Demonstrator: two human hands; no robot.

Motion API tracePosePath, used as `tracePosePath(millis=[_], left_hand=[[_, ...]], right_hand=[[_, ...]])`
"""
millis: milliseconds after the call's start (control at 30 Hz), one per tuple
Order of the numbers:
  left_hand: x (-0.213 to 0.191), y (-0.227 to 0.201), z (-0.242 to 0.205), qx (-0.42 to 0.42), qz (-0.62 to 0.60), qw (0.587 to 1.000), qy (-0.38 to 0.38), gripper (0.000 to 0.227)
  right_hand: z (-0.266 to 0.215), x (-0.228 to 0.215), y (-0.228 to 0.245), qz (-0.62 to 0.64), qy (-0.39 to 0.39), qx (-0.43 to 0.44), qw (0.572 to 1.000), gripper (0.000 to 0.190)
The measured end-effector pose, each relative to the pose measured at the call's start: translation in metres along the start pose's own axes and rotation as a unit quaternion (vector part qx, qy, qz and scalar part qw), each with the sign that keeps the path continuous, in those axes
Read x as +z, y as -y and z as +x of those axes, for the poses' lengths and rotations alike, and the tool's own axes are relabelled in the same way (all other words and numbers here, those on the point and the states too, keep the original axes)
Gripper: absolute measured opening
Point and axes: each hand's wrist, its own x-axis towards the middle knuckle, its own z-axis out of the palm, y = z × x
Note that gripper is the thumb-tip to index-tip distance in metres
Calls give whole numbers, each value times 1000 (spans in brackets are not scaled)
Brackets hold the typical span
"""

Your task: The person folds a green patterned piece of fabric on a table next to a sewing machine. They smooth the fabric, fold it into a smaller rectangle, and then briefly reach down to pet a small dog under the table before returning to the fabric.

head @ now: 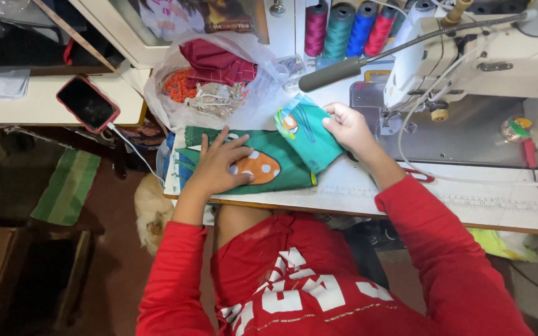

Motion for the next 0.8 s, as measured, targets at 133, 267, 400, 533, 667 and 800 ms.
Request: tracePosePath(millis=[133, 267, 400, 533, 667, 800], left_hand=[[-1, -11, 7, -40, -9, 999, -23, 34], [21, -29, 38, -48, -179, 975, -122, 39], [37, -61, 74, -27, -573, 819, -17, 65], [30, -69, 97, -53, -665, 744, 34, 71], [83, -32, 138, -71, -675, 733, 42, 50], [37, -72, 102, -84, -708, 699, 51, 60]], right_hand=[[-16, 9, 31, -22, -29, -33, 999, 41], [-32, 19, 65, 60, -50, -123, 989, 39], [-31, 21, 62, 60, -100, -216, 969, 33], [-31, 21, 77, -61, -138, -278, 949, 28], [-16, 20, 55, -148, -151, -295, 932, 26], [-31, 20, 76, -361, -53, -146, 919, 61]])
